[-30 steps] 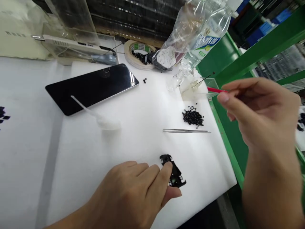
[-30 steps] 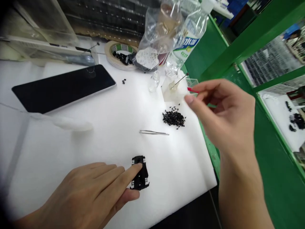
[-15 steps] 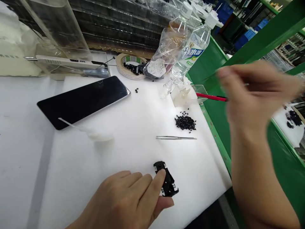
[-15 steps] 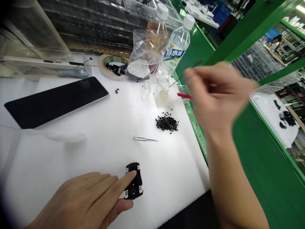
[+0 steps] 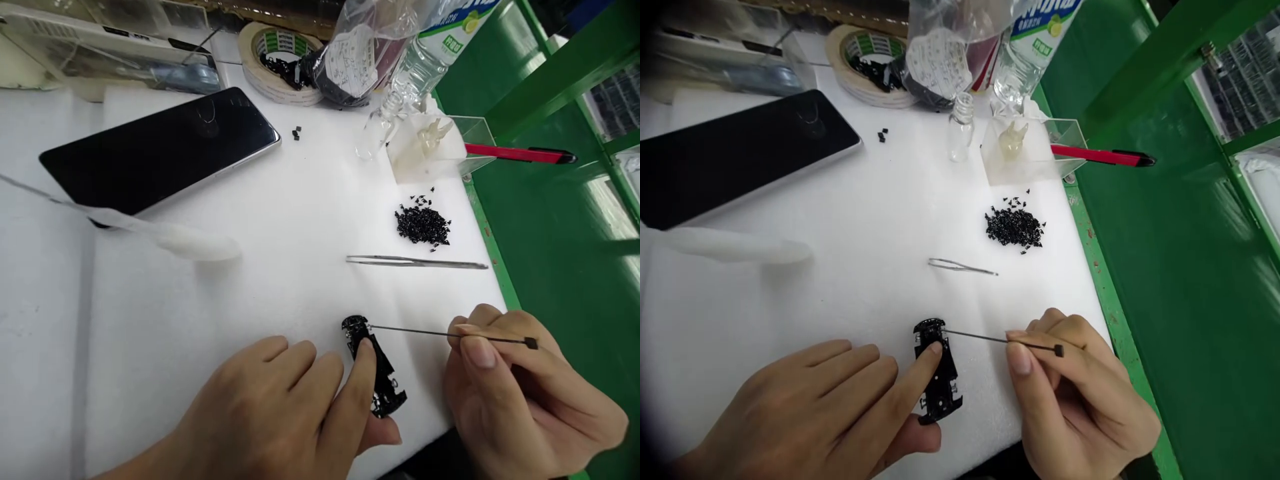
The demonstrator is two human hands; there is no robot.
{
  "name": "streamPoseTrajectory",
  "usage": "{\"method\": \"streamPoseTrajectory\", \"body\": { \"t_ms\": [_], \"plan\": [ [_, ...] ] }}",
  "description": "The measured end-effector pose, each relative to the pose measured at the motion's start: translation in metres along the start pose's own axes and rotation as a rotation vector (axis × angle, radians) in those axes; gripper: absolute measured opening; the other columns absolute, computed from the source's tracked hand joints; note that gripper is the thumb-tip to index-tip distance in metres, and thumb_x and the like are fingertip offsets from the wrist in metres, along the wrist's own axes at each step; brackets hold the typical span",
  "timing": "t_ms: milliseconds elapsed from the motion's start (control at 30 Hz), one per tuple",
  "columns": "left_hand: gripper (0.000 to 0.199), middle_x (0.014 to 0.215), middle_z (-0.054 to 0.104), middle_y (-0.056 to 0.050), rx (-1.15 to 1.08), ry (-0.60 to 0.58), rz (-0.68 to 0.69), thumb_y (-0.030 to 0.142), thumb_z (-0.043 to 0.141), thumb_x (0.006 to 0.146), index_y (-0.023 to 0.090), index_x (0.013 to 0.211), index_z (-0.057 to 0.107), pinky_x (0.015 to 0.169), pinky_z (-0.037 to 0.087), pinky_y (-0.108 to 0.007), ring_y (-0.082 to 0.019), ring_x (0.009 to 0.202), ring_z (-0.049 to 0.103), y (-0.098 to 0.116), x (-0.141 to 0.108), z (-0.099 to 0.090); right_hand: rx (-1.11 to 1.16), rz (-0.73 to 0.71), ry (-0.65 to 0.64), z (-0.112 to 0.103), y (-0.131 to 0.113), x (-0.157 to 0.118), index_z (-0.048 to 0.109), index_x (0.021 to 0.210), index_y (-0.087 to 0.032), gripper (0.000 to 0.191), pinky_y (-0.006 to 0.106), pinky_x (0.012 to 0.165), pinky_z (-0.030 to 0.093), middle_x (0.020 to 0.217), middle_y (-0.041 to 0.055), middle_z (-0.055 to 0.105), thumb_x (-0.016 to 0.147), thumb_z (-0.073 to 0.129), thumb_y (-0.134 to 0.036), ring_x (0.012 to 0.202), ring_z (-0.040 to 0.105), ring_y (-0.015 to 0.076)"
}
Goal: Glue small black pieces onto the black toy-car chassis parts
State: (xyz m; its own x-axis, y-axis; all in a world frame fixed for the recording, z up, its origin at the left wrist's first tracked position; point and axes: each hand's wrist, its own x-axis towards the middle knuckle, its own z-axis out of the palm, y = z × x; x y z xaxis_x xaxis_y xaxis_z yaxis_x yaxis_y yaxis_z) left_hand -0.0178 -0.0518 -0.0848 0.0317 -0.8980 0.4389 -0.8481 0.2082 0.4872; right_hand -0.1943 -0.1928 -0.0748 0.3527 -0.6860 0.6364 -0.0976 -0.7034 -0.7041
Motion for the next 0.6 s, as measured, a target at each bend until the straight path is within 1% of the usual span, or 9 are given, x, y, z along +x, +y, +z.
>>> {"method": "streamPoseTrajectory", "body": {
  "t_ms": [67, 167, 233, 300, 367, 433, 500, 567, 600],
  "plan": [
    [0.045, 0.077, 0.064, -0.004, -0.009, -0.008, -0.011, 0.058, 0.061, 0.111, 0.019, 0.129, 0.075, 0.065, 0.061, -0.032, -0.020, 0.072, 0.067, 0.001, 0.000, 0.003, -0.004, -0.013, 0.002, 0.001, 0.004, 0.001, 0.084, 0.108, -0.018, 0.029, 0.036, 0.052, 0.045, 0.079, 0.0029, 0.072, 0.087, 0.076, 0.000, 0.064, 0.061, 0.0180],
    [0.047, 0.076, 0.064, -0.004, -0.014, -0.022, -0.019, 0.060, 0.060, 0.111, 0.019, 0.130, 0.075, 0.064, 0.060, -0.032, -0.020, 0.071, 0.067, 0.002, 0.002, 0.003, -0.020, -0.017, -0.048, 0.000, 0.005, 0.004, 0.085, 0.111, -0.019, 0.033, 0.036, 0.051, 0.047, 0.080, 0.0025, 0.075, 0.086, 0.077, 0.001, 0.061, 0.060, 0.0169],
    [0.045, 0.075, 0.064, -0.003, -0.003, -0.033, -0.012, 0.058, 0.060, 0.112, 0.020, 0.131, 0.075, 0.062, 0.058, -0.031, -0.019, 0.069, 0.066, 0.000, 0.003, 0.000, 0.001, -0.022, -0.086, -0.001, 0.004, 0.006, 0.085, 0.113, -0.017, 0.037, 0.037, 0.051, 0.047, 0.085, 0.0030, 0.078, 0.084, 0.076, 0.004, 0.061, 0.060, 0.0165],
    [0.044, 0.074, 0.063, -0.001, 0.026, -0.071, 0.021, 0.055, 0.062, 0.112, 0.018, 0.132, 0.074, 0.057, 0.055, -0.031, -0.018, 0.063, 0.063, -0.002, 0.002, -0.004, 0.011, -0.016, -0.112, -0.001, 0.002, 0.006, 0.085, 0.114, -0.018, 0.040, 0.040, 0.051, 0.045, 0.088, 0.0028, 0.079, 0.083, 0.076, 0.006, 0.060, 0.059, 0.0166],
    [0.046, 0.074, 0.064, 0.000, 0.063, -0.111, 0.077, 0.051, 0.065, 0.111, 0.012, 0.135, 0.071, 0.049, 0.050, -0.036, -0.017, 0.057, 0.059, -0.004, 0.001, -0.007, -0.014, 0.049, -0.095, 0.000, -0.001, 0.004, 0.086, 0.114, -0.024, 0.039, 0.043, 0.051, 0.044, 0.087, 0.0015, 0.079, 0.085, 0.078, 0.001, 0.059, 0.057, 0.0183],
    [0.050, 0.075, 0.064, 0.001, 0.089, -0.121, 0.114, 0.048, 0.068, 0.110, 0.006, 0.138, 0.068, 0.044, 0.046, -0.042, -0.018, 0.053, 0.057, -0.005, -0.001, -0.008, -0.057, 0.132, -0.068, 0.001, -0.003, 0.002, 0.087, 0.111, -0.032, 0.036, 0.047, 0.051, 0.045, 0.085, 0.0011, 0.078, 0.087, 0.081, -0.007, 0.060, 0.057, 0.0219],
    [0.051, 0.075, 0.064, 0.002, 0.092, -0.114, 0.118, 0.046, 0.068, 0.110, 0.005, 0.140, 0.067, 0.043, 0.044, -0.045, -0.019, 0.053, 0.056, -0.006, -0.003, -0.008, -0.087, 0.170, -0.032, 0.002, -0.005, 0.000, 0.087, 0.109, -0.036, 0.032, 0.049, 0.051, 0.046, 0.082, 0.0021, 0.077, 0.088, 0.082, -0.013, 0.061, 0.058, 0.0248],
    [0.051, 0.075, 0.063, 0.002, 0.084, -0.113, 0.111, 0.046, 0.067, 0.111, 0.005, 0.140, 0.067, 0.044, 0.044, -0.045, -0.019, 0.055, 0.057, -0.006, -0.004, -0.008, -0.098, 0.166, -0.007, 0.001, -0.006, -0.002, 0.087, 0.109, -0.036, 0.031, 0.048, 0.051, 0.045, 0.080, 0.0028, 0.073, 0.088, 0.082, -0.014, 0.062, 0.059, 0.0255],
    [0.050, 0.075, 0.063, 0.002, 0.080, -0.114, 0.109, 0.047, 0.066, 0.111, 0.005, 0.140, 0.067, 0.044, 0.044, -0.045, -0.019, 0.055, 0.057, -0.005, -0.004, -0.008, -0.107, 0.168, -0.021, 0.000, -0.007, -0.003, 0.086, 0.111, -0.037, 0.033, 0.047, 0.052, 0.045, 0.079, 0.0026, 0.071, 0.089, 0.080, -0.013, 0.063, 0.059, 0.0253]
  ]
}}
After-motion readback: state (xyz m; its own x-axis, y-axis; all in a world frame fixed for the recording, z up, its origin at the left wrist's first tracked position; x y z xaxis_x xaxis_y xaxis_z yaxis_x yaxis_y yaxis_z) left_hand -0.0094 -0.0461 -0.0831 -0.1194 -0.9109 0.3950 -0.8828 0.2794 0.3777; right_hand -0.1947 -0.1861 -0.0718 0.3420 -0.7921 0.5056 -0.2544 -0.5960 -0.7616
